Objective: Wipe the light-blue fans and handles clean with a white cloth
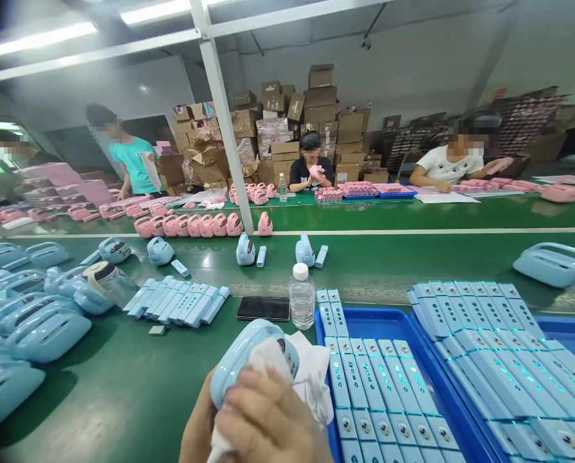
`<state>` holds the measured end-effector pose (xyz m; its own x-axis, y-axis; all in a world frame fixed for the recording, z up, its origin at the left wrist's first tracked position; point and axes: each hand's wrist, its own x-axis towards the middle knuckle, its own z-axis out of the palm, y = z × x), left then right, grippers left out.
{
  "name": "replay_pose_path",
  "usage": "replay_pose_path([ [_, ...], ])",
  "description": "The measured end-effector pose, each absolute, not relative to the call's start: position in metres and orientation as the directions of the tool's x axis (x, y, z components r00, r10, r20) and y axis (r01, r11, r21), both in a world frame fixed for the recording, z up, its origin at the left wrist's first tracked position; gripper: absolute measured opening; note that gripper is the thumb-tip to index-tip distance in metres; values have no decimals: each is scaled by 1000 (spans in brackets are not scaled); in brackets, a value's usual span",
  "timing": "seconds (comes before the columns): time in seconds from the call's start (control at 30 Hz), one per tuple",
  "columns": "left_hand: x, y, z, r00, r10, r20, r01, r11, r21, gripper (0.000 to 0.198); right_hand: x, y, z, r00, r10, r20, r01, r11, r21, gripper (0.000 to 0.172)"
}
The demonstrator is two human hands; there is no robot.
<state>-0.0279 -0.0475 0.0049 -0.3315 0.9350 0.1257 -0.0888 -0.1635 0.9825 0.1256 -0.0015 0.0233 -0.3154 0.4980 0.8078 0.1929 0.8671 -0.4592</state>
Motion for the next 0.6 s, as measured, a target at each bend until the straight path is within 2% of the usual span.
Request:
replay_pose_path([
  [0.03,-27,-48,4,-333,937,108,-98,-148,984,67,129,3,26,-296,562,772,179,827,-533,35],
  [0.07,-26,-47,3,-335,939,83,-111,-127,986,71,133,8,28,-244,683,688,186,729,-658,32],
  [0.13,-22,-47,3,-309,951,2,-255,-85,963,80,141,13,32,-127,893,431,153,447,-881,27],
  [0.17,-21,-47,5,-284,958,-45,-371,-66,926,83,144,14,33,-104,941,321,99,331,-938,29],
  [0.23,-17,-46,8,-202,969,-145,-597,-5,802,87,145,11,33,-74,971,225,-36,223,-974,35],
  [0.3,-13,-43,12,-78,955,-286,-744,135,654,75,141,2,30,20,984,176,-122,178,-977,34],
  [0.33,-11,-42,14,-10,937,-350,-785,209,583,65,137,-3,27,76,976,203,-107,210,-972,31],
  [0.4,-8,-38,15,54,915,-400,-812,273,516,50,127,-14,19,132,918,374,26,374,-927,25],
  [0.5,-7,-35,13,-17,943,-333,-801,187,569,53,114,-25,-1,-9,696,718,243,698,-673,31],
  [0.53,-8,-34,12,-41,947,-318,-792,163,588,57,111,-27,-8,-65,624,779,274,762,-587,34],
  [0.6,-11,-34,10,-70,945,-321,-788,145,598,59,112,-26,-20,-103,535,838,286,823,-490,37],
])
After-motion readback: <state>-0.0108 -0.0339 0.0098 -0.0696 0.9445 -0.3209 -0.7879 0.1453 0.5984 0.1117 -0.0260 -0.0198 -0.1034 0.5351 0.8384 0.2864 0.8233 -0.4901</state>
